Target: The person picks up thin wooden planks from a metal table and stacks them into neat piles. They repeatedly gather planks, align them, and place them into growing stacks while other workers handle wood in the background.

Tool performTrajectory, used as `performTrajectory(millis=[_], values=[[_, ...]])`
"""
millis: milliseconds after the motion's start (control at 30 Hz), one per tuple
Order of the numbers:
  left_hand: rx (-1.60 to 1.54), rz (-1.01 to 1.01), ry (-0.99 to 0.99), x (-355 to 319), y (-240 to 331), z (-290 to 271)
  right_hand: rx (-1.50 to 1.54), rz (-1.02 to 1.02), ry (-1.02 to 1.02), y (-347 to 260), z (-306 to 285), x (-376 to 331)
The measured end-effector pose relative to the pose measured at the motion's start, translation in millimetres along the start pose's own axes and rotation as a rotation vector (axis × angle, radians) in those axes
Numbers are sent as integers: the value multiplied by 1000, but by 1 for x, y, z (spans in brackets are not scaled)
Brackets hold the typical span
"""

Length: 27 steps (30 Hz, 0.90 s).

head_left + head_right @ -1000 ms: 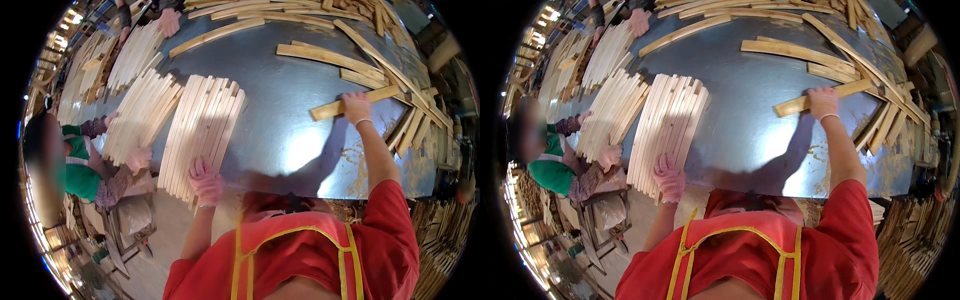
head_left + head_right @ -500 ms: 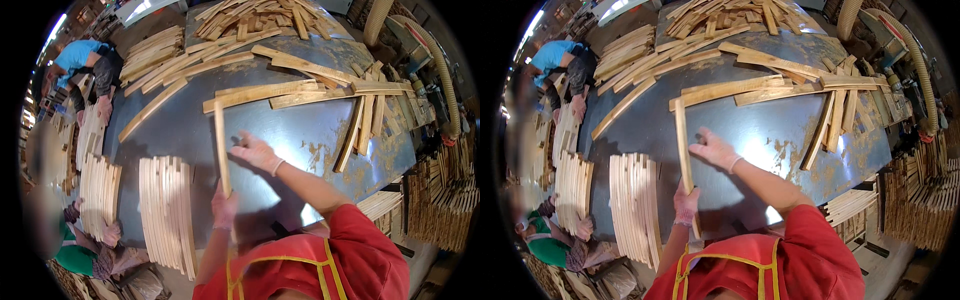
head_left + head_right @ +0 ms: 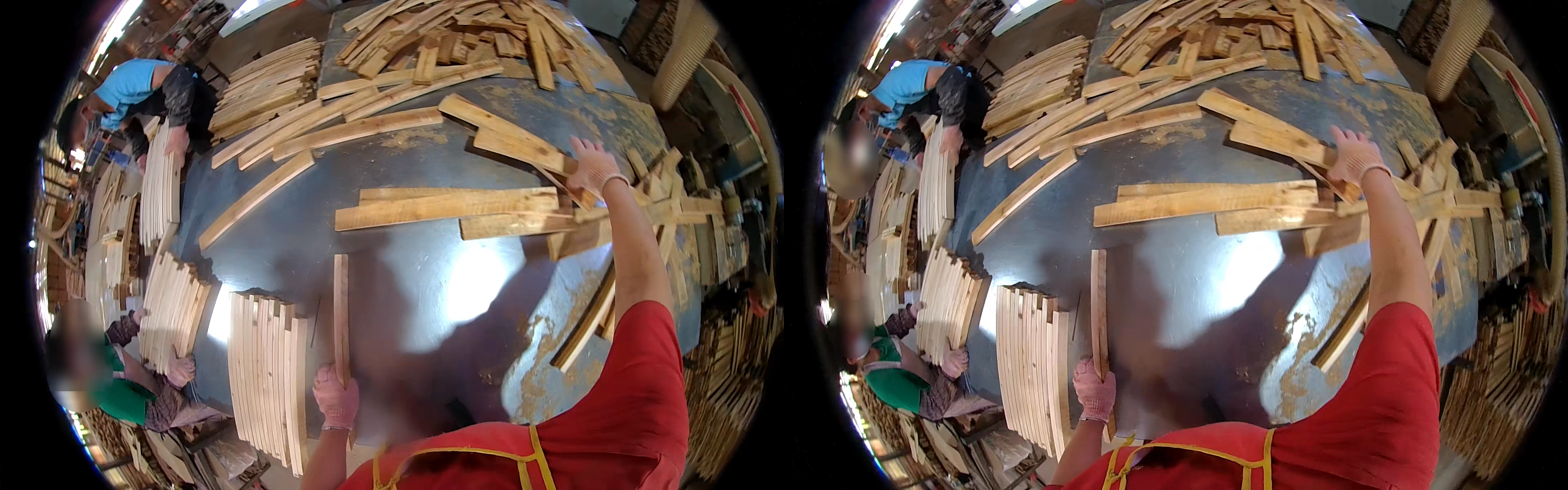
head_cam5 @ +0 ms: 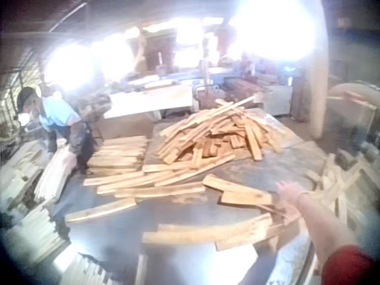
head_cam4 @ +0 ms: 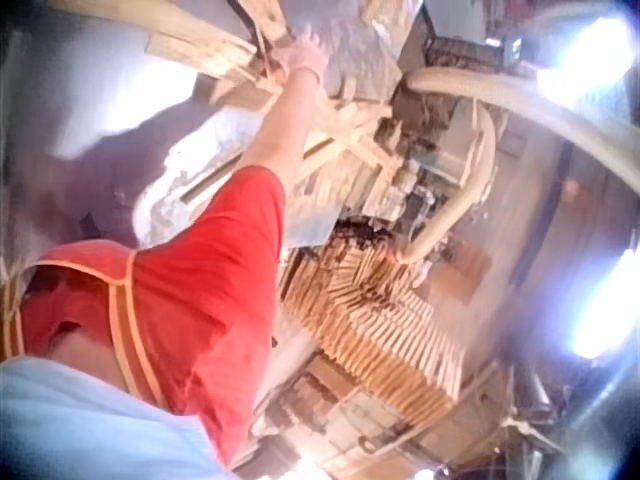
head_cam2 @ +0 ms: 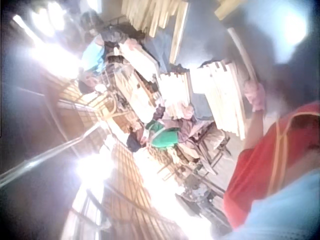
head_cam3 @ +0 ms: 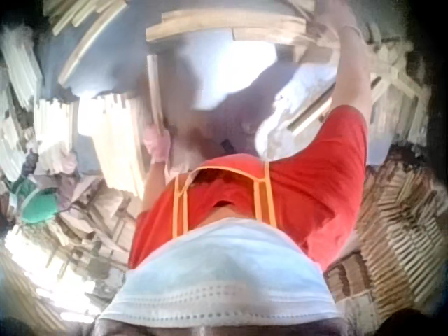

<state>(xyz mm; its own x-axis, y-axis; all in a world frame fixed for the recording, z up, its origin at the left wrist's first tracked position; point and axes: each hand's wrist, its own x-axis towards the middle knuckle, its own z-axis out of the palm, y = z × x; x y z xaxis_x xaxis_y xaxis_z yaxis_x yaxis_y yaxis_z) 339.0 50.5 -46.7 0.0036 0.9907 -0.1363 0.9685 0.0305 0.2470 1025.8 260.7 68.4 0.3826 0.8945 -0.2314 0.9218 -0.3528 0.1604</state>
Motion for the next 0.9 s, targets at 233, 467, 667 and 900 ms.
performTrajectory(millis=[233,467,667,900], values=[[53,38,37,-4,-3,5,230,-85,-71,-10,38,-6],[99,-27,-43,-1,-7,8,286,-160,-283,-112,39,-183],[130,50,73,-37,-26,-23,407,-206,-249,-180,7,-270],[394,0,225,-102,-149,-34,1101,-105,-454,-321,70,-334]])
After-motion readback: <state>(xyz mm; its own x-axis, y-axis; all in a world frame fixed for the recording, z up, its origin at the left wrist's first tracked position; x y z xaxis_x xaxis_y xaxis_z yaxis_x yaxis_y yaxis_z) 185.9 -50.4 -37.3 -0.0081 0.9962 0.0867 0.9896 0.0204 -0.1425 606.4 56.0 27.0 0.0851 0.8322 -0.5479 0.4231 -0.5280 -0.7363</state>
